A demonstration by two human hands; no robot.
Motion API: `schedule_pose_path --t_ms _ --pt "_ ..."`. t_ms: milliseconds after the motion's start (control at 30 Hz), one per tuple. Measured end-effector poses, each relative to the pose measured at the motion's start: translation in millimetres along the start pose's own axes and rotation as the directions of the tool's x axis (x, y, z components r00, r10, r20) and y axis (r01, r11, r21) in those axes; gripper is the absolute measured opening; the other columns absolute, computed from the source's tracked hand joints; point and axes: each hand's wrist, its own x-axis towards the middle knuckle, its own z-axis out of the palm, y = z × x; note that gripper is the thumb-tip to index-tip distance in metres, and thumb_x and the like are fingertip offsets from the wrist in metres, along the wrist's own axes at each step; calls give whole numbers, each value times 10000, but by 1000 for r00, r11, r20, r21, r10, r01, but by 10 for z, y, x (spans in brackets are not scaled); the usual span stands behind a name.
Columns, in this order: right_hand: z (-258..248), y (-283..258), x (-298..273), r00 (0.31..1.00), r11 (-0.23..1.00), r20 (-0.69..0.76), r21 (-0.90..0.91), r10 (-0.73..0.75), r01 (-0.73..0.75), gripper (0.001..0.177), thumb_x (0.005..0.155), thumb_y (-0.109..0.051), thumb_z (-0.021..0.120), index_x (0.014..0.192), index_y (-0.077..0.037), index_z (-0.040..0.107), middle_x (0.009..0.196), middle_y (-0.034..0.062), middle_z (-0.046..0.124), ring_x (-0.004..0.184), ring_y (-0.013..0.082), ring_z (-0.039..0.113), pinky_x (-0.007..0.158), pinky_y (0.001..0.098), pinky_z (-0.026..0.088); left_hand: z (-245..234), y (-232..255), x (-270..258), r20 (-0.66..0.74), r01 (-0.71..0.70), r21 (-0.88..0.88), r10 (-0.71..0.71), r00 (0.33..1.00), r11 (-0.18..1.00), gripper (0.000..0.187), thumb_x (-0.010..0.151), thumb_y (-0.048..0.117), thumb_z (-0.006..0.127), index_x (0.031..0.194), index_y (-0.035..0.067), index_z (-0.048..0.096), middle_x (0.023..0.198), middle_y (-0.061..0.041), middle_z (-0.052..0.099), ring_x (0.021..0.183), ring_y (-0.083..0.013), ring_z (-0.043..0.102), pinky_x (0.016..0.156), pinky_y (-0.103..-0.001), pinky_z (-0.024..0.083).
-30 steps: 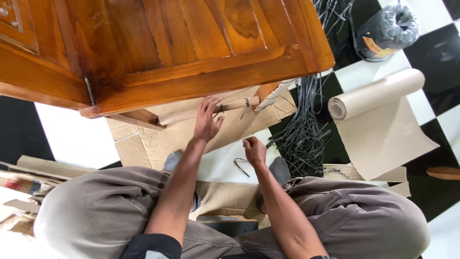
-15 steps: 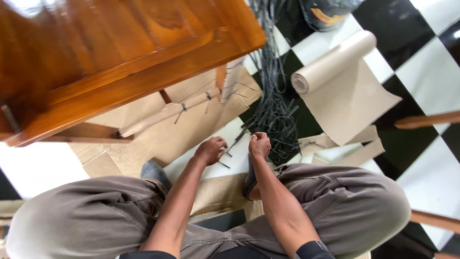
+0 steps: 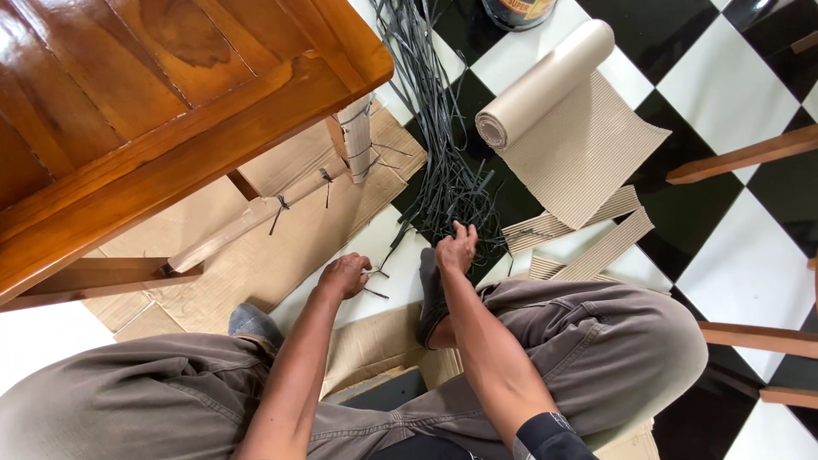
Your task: Wrapping a wooden chair leg with protective cardboard and securing it with plastic ties
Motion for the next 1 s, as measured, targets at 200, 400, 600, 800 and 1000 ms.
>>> schedule_pose_path --t_ms 200,400,600,800,1000 --pt "394 463 318 996 994 -21 65 -89 90 553 931 -103 499 1481 -134 536 1555 108 451 1367 385 522 1107 539 460 -96 53 -127 -4 -17 -34 17 1000 999 253 925 260 626 1142 212 745 1205 -99 707 1205 -343 668 1021 -503 560" --pt "285 83 247 989 957 -62 251 -132 143 498 925 -52 541 1391 -199 634 1551 166 410 1401 458 444 1162 559 388 -125 48 -171 -25 2 -47 -3 1000 999 247 936 270 614 1145 229 740 1218 -81 708 1219 -321 664 1024 -490 558" --pt "592 652 697 979 987 204 150 20 -51 539 952 -181 509 1485 -243 565 1655 176 267 1455 477 376 1203 587 310 -132 36 -210 -42 14 -80 -17 999 997 242 936 259 621 1145 224 738 1211 -82 711 1204 -324 671 1018 -488 566" --pt "362 347 412 999 967 30 253 31 -37 468 967 -189 539 1427 -159 616 1551 91 483 1359 359 527 1158 504 405 -154 36 -225 -61 13 -82 -18 998 997 234 938 254 619 1138 224 737 1196 -74 718 1199 -306 677 1013 -473 574" --pt "21 -364 -31 943 914 -138 238 -303 328 314 1006 -195 535 1259 -174 719 1338 35 656 1240 263 638 1067 413 484 -238 103 -219 -164 -38 -192 6 986 981 234 942 232 608 1127 202 749 1105 -91 746 1110 -323 711 954 -473 589"
